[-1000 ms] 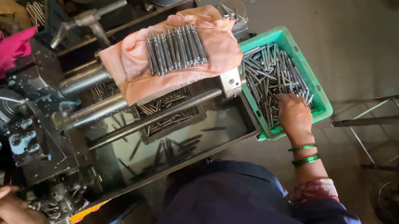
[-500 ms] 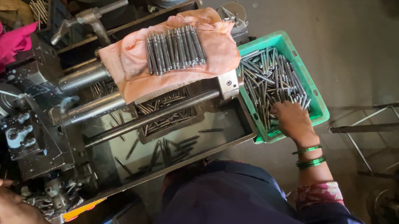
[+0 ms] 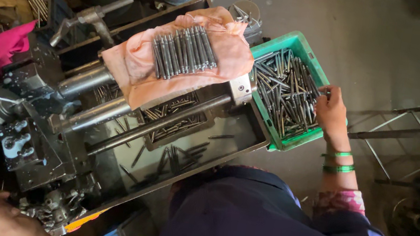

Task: The person repeatedly inserts metal rods into a forming machine, operates a lever to process each rod, and places the finished pieces into a green bin. The person also arranges finished pieces on a cloth beside the machine.

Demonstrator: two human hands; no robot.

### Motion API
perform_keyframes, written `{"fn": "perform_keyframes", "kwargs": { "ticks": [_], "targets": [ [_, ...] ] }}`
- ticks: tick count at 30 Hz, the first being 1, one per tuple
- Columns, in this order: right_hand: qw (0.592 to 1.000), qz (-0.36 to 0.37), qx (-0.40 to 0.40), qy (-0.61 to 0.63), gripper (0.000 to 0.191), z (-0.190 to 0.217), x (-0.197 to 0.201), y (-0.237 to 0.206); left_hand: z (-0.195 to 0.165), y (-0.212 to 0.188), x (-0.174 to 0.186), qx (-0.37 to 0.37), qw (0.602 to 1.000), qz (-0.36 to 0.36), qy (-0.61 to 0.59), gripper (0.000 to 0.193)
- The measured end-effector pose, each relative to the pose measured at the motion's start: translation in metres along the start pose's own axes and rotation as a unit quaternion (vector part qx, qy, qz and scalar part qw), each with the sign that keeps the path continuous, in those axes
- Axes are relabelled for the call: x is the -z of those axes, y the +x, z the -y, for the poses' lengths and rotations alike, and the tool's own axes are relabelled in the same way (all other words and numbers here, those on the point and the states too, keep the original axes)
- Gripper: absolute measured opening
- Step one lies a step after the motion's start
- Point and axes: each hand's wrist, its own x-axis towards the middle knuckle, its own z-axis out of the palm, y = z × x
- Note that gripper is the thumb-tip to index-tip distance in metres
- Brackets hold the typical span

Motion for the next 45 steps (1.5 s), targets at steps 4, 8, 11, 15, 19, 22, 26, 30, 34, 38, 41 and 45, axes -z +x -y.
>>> {"fn": "perform_keyframes", "kwargs": {
  "ticks": [4, 8, 11, 15, 19, 22, 26, 30, 34, 38, 41, 45],
  "targets": [
    [0.962, -0.006, 0.094, -0.258, 0.019, -0.001, -0.02, 0.006, -0.004, -0.003, -0.005, 0.051, 0.996, -0.039, -0.059, 0.015],
    [0.913, -0.035, 0.119, -0.39, 0.034, 0.009, -0.038, -0.001, -0.003, -0.004, 0.001, -0.062, 0.997, 0.021, 0.048, 0.017],
    [0.908, -0.021, 0.115, -0.403, 0.026, 0.008, -0.037, 0.003, 0.005, -0.004, -0.001, 0.007, 1.0, 0.004, -0.007, 0.022],
    [0.94, -0.003, 0.114, -0.321, 0.017, 0.004, -0.036, 0.004, 0.013, -0.006, -0.003, 0.073, 0.994, -0.025, -0.074, 0.03],
    [0.982, 0.004, 0.062, -0.18, 0.021, 0.008, -0.039, 0.0, 0.015, -0.006, -0.002, 0.067, 0.991, -0.024, -0.115, 0.019],
    [0.995, 0.008, 0.078, -0.069, 0.025, 0.013, -0.034, -0.001, 0.012, -0.005, -0.001, 0.062, 0.996, -0.006, -0.062, 0.02],
    [0.996, 0.037, 0.083, -0.011, 0.025, 0.022, -0.027, 0.011, 0.005, -0.008, -0.002, 0.075, 0.993, -0.031, -0.085, 0.017],
    [0.996, 0.071, 0.059, 0.014, 0.026, 0.035, -0.032, 0.039, 0.005, -0.002, 0.002, 0.065, 0.982, -0.002, -0.18, 0.011],
    [0.988, 0.034, 0.09, -0.124, 0.032, 0.06, -0.055, 0.068, 0.007, 0.003, -0.004, 0.04, 0.972, -0.057, -0.223, 0.01],
    [0.94, 0.042, 0.05, -0.334, 0.03, 0.083, -0.071, 0.082, 0.005, 0.007, -0.008, -0.002, 0.971, -0.071, -0.227, 0.01],
    [0.912, 0.048, 0.056, -0.404, 0.022, 0.097, -0.079, 0.087, 0.004, 0.006, -0.009, -0.018, 0.967, -0.066, -0.245, 0.013],
    [0.927, 0.034, 0.067, -0.368, 0.026, 0.105, -0.078, 0.089, 0.003, 0.004, -0.008, 0.005, 0.966, -0.056, -0.25, 0.011]
  ]
}}
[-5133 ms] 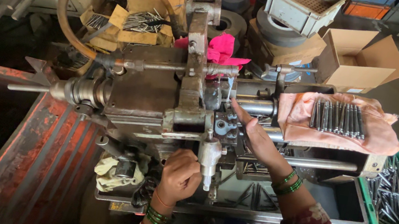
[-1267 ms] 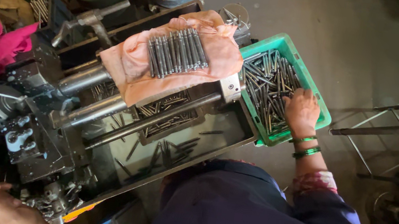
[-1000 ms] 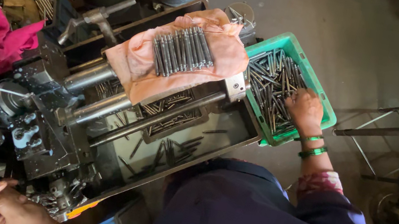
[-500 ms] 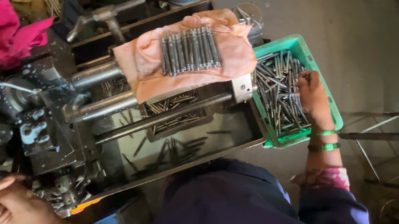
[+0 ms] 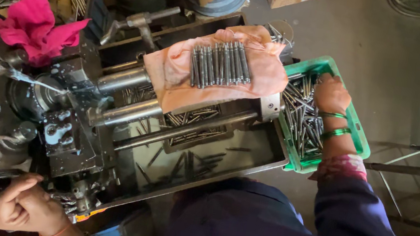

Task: The person repeatedly inserts metal rods into a forming machine, operates a lever to process each rod, and places the finished pieces into a green bin. The person also arranges finished pieces on a cloth beside the machine.

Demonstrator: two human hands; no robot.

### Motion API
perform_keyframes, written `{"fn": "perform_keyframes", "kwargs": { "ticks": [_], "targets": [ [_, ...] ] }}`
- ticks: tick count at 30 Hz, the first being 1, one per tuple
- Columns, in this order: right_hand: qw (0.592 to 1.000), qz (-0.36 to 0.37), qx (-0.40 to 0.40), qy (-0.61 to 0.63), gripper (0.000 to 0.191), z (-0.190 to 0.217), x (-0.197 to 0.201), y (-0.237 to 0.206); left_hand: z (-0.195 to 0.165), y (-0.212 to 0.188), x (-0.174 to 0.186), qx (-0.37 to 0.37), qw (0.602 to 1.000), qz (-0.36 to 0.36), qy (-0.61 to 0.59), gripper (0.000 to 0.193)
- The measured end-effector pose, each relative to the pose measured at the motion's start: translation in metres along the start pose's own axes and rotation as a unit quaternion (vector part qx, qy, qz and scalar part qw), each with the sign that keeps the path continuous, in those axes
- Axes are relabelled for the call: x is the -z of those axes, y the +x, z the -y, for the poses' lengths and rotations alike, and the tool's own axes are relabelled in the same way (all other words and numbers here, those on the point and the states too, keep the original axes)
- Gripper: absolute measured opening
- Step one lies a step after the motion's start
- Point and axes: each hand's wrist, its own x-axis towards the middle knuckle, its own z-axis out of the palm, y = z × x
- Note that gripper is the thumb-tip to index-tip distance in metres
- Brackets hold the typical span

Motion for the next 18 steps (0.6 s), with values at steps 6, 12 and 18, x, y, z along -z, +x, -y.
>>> {"fn": "perform_keyframes", "kwargs": {
  "ticks": [6, 12, 18],
  "targets": [
    [0.986, -0.017, 0.027, 0.164, 0.023, -0.01, 0.013, -0.005, 0.006, -0.004, 0.003, 0.038, 0.999, 0.002, -0.028, 0.011],
    [0.906, -0.007, -0.037, 0.422, 0.026, -0.029, -0.004, 0.023, 0.01, 0.008, 0.019, 0.051, 0.983, 0.168, 0.057, 0.012],
    [0.992, 0.03, -0.015, 0.122, 0.042, 0.001, -0.012, 0.039, 0.015, -0.004, 0.001, 0.04, 0.997, 0.022, 0.066, 0.016]
  ]
}}
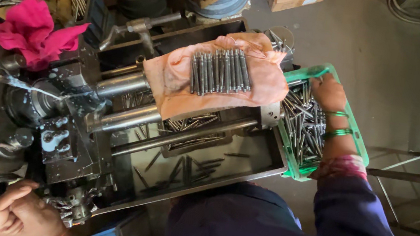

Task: The person repeatedly inserts metal rods into a forming machine, operates a lever to process each rod, and places the finished pieces into a green bin. The person also arranges finished pieces on a cloth beside the machine.

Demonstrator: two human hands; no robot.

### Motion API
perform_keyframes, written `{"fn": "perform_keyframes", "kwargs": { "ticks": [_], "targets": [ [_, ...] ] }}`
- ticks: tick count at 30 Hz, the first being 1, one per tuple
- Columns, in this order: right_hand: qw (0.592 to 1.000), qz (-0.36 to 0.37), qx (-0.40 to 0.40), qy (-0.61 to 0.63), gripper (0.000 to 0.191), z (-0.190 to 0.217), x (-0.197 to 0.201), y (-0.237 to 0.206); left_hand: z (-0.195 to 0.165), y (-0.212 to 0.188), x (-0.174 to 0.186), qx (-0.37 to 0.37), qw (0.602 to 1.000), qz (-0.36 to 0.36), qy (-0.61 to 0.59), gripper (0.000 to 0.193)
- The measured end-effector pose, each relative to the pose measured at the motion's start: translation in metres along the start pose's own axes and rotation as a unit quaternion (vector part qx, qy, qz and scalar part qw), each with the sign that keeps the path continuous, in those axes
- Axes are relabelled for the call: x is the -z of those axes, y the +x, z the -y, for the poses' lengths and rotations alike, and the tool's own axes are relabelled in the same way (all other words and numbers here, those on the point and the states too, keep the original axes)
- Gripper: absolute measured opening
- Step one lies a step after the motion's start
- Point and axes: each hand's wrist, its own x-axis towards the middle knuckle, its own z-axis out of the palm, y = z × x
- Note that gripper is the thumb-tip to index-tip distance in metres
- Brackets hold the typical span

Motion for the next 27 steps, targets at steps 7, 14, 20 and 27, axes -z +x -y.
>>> {"fn": "perform_keyframes", "kwargs": {
  "ticks": [7, 14, 20, 27],
  "targets": [
    [0.989, 0.055, -0.019, -0.133, 0.043, 0.029, 0.004, -0.003, -0.007, 0.006, 0.003, -0.02, 0.995, 0.062, 0.074, 0.008],
    [0.984, 0.147, -0.063, -0.073, 0.061, 0.013, 0.006, 0.012, 0.0, 0.003, 0.003, 0.017, 1.0, 0.02, -0.016, 0.011],
    [0.952, 0.116, -0.012, 0.284, 0.045, -0.02, 0.02, -0.001, -0.009, -0.003, 0.001, 0.033, 0.999, -0.014, -0.015, 0.019],
    [0.638, 0.164, -0.103, 0.745, 0.015, -0.034, 0.055, -0.005, -0.002, -0.001, 0.005, 0.022, 1.0, -0.002, -0.021, 0.021]
  ]
}}
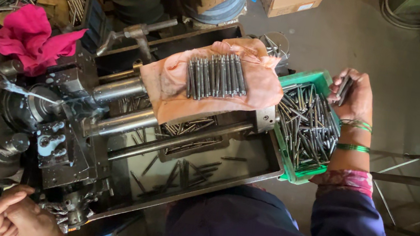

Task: The person repeatedly inserts metal rods into a forming machine, operates a lever to process each rod, and places the finished pieces into a green bin. The person also arranges finished pieces on a cloth beside the machine.

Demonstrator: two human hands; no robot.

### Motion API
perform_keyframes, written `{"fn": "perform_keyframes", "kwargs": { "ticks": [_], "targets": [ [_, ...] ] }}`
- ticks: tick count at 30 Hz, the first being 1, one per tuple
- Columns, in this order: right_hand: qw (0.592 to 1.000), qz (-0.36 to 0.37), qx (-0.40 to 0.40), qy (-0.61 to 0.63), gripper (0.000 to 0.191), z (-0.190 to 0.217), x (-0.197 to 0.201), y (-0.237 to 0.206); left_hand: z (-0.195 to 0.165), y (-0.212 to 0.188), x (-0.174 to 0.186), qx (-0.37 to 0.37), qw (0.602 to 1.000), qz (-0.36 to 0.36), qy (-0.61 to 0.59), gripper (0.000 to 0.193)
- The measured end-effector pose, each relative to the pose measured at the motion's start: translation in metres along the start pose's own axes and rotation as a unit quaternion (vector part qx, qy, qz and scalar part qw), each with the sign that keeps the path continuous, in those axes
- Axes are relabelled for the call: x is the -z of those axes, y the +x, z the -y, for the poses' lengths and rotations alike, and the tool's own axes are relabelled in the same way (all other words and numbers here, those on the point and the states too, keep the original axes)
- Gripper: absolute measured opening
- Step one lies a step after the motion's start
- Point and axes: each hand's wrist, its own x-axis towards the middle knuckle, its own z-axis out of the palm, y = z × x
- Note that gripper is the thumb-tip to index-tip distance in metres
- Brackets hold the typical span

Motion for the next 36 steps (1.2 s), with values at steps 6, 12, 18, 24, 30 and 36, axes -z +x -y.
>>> {"fn": "perform_keyframes", "kwargs": {
  "ticks": [6, 12, 18, 24, 30, 36],
  "targets": [
    [0.681, -0.127, 0.07, -0.718, 0.04, -0.024, -0.014, 0.011, -0.006, -0.002, 0.002, 0.038, 0.999, -0.009, -0.017, 0.015],
    [0.508, -0.19, 0.036, -0.839, 0.032, -0.053, -0.036, 0.017, -0.01, 0.003, -0.001, -0.13, 0.969, 0.076, 0.197, 0.015],
    [0.596, -0.144, 0.06, -0.788, 0.038, -0.04, -0.034, 0.016, -0.015, 0.002, -0.003, -0.02, 0.996, 0.024, 0.08, 0.009],
    [0.984, -0.053, 0.05, -0.162, 0.028, -0.037, -0.009, -0.009, -0.015, 0.002, 0.005, 0.018, 0.997, 0.058, 0.057, 0.005],
    [0.995, -0.009, 0.002, -0.098, 0.016, -0.052, 0.003, -0.01, -0.023, 0.0, -0.005, 0.018, 1.0, 0.005, 0.019, 0.014],
    [0.693, -0.017, 0.171, -0.7, 0.033, -0.081, -0.026, -0.005, -0.032, -0.005, -0.012, 0.014, 0.999, -0.031, 0.039, 0.013]
  ]
}}
